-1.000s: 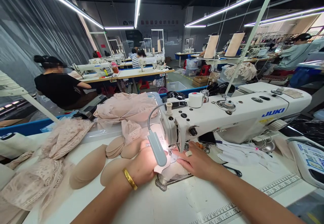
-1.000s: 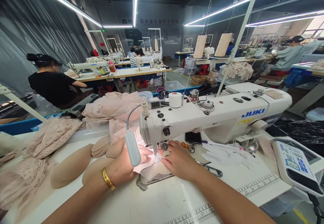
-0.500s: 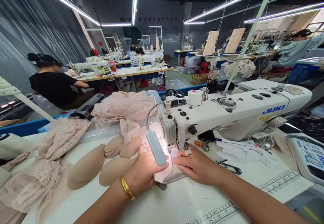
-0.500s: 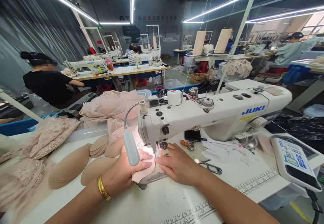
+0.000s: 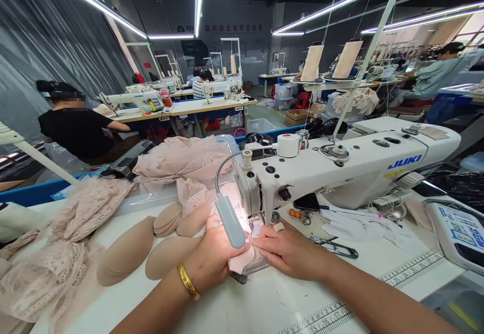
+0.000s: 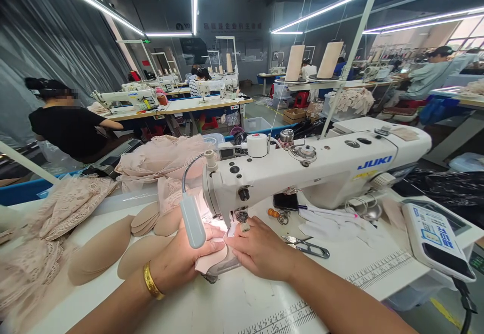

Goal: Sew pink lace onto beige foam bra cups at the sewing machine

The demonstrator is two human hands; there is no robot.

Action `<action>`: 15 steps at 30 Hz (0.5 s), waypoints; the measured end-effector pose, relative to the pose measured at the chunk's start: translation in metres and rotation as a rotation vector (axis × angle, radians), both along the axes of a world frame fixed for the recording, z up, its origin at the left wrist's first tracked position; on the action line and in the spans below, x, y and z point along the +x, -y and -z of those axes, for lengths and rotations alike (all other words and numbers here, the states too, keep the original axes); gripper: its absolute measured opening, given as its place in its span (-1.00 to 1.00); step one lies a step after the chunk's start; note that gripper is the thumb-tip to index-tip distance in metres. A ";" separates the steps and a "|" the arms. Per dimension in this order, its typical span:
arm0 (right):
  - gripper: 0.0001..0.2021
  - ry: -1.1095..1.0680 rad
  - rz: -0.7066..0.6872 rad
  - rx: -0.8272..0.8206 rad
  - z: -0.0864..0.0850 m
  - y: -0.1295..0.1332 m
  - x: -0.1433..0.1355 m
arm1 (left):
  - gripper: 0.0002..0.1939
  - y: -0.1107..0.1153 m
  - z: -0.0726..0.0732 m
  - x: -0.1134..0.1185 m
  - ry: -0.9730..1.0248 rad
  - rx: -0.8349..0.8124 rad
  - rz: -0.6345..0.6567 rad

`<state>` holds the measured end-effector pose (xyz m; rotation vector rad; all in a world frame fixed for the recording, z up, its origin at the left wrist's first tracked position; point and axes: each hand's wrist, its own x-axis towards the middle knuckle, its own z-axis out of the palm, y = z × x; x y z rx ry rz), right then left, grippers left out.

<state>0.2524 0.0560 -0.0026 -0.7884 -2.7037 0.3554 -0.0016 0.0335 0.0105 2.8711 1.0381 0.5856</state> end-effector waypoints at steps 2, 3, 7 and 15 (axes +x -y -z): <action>-0.75 0.006 -0.012 0.010 -0.001 0.000 -0.001 | -0.79 0.000 -0.003 0.001 0.022 0.005 0.019; -0.75 0.008 -0.017 0.013 -0.002 0.001 -0.002 | -0.80 0.001 -0.005 0.001 0.029 0.007 0.028; -0.76 0.022 -0.011 0.017 -0.003 0.002 -0.005 | -0.78 0.002 -0.009 0.002 0.024 0.038 0.006; -0.77 -0.001 0.009 0.033 -0.001 0.001 -0.001 | -0.79 -0.001 -0.003 -0.003 -0.001 -0.004 0.014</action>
